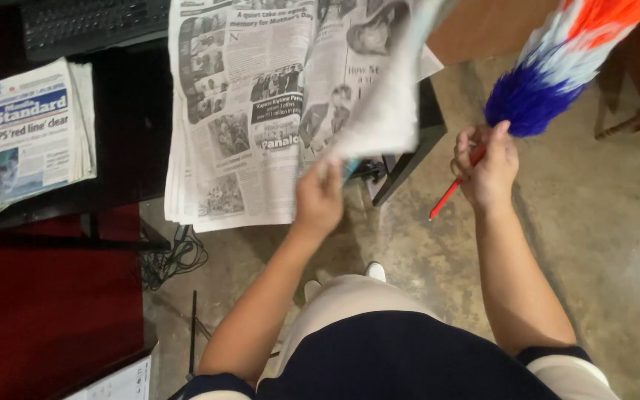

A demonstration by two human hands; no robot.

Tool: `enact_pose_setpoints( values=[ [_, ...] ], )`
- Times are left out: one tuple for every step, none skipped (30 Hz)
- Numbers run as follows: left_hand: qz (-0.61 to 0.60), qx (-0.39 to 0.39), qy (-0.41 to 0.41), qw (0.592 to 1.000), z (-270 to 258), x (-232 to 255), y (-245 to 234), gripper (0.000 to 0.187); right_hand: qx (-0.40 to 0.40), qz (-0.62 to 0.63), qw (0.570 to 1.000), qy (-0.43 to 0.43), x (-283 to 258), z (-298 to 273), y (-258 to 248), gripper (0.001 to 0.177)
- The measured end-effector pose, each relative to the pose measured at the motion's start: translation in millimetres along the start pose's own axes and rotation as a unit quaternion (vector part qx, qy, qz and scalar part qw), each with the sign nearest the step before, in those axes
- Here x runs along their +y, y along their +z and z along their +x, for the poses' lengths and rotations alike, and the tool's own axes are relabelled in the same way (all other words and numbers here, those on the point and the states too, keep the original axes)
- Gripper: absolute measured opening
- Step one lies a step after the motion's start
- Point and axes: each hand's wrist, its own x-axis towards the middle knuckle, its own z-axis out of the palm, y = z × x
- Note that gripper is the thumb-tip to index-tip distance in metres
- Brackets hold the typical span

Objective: Dusting a stack of newspapers with a multi-colored duster.

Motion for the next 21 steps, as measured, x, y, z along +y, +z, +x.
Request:
enact_pose_setpoints(
  values=[
    [0.000,0.023,-0.114,0.993,5,15,-10,0.043,0.000,-0.013,1.000,0.001,4,-2,3,0.051],
    [0.000,0.046,-0.227,0.973,10,31,-19,0.064,0.000,-0.025,1.000,0.003,8,-4,6,0.053],
    [0.000,0.048,-0.228,0.972,22,38,-31,0.064,-0.001,-0.025,1.000,0.004,9,-7,10,0.053],
    [-0.025,0.143,-0.337,0.930,34,46,-43,0.075,-0.017,-0.065,0.997,0.022,11,-10,15,0.056],
    [-0.050,0.233,-0.437,0.867,46,54,-54,0.090,-0.032,-0.105,0.993,0.039,11,-13,18,0.059],
    [-0.049,0.234,-0.438,0.867,46,54,-68,0.090,-0.033,-0.105,0.993,0.040,19,-15,17,0.059],
    [-0.185,0.307,-0.390,0.848,47,54,-82,0.066,-0.040,-0.127,0.990,0.043,26,-16,17,0.055],
    [-0.316,0.372,-0.332,0.808,48,54,-97,0.043,-0.048,-0.148,0.987,0.046,33,-18,17,0.052],
    [-0.315,0.373,-0.332,0.807,45,45,-110,0.043,-0.049,-0.148,0.987,0.047,33,-20,20,0.052],
    [-0.363,0.367,-0.303,0.801,42,37,-124,0.034,-0.056,-0.170,0.982,0.064,32,-22,23,0.048],
    [-0.409,0.360,-0.274,0.793,38,28,-137,0.028,-0.063,-0.191,0.976,0.082,32,-24,26,0.045],
    [-0.409,0.362,-0.274,0.792,32,18,-147,0.028,-0.065,-0.191,0.976,0.082,37,-22,25,0.045],
    [-0.400,0.373,-0.292,0.785,26,8,-157,0.026,-0.075,-0.244,0.963,0.084,41,-20,23,0.041],
    [-0.392,0.383,-0.311,0.776,19,-1,-166,0.024,-0.086,-0.297,0.947,0.084,45,-18,21,0.038],
    [-0.392,0.384,-0.310,0.776,13,-12,-172,0.024,-0.087,-0.297,0.947,0.084,45,-19,24,0.038],
    [-0.391,0.389,-0.344,0.760,6,-24,-178,0.022,-0.080,-0.351,0.930,0.073,45,-20,27,0.034],
    [-0.389,0.393,-0.379,0.742,-1,-35,-184,0.027,-0.073,-0.404,0.910,0.064,45,-23,29,0.031],
    [-0.388,0.394,-0.379,0.742,-8,-44,-186,0.027,-0.074,-0.404,0.909,0.065,53,-20,27,0.031],
    [-0.380,0.407,-0.385,0.735,-15,-53,-189,0.026,-0.080,-0.445,0.889,0.071,60,-16,24,0.028],
    [-0.372,0.420,-0.392,0.729,-22,-62,-192,0.028,-0.086,-0.485,0.867,0.078,68,-13,22,0.027],
    [-0.373,0.421,-0.391,0.728,-27,-65,-191,0.028,-0.087,-0.485,0.866,0.077,64,-17,28,0.027]
  ],
)
